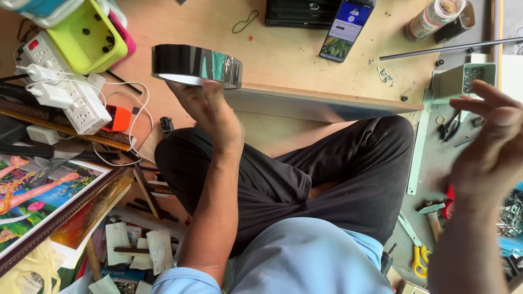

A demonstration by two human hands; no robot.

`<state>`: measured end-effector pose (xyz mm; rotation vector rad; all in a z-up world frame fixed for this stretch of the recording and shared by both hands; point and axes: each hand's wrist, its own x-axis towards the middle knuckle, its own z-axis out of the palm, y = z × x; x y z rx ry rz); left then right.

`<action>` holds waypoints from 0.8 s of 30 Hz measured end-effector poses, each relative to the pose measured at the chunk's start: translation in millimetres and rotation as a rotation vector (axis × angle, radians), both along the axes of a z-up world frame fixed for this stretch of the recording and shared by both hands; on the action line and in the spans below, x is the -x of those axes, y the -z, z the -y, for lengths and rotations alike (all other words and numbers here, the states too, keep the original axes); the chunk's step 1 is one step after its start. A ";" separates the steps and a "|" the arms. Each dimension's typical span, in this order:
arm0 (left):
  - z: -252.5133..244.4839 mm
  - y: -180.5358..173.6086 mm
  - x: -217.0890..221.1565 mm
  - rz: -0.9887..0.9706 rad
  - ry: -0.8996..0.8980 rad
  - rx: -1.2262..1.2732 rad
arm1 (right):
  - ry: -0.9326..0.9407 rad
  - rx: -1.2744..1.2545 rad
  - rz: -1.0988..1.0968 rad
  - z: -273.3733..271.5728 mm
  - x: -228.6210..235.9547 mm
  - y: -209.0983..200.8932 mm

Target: Applying black tape to the edges of a glass or plastic panel and cleaning it with a cloth in a workshop setting.

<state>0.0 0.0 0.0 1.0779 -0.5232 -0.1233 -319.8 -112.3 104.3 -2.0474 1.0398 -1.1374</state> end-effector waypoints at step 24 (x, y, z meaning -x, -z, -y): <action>-1.2 -9.4 2.5 -0.138 0.269 0.184 | -0.711 0.485 -0.503 4.0 -154.1 -101.9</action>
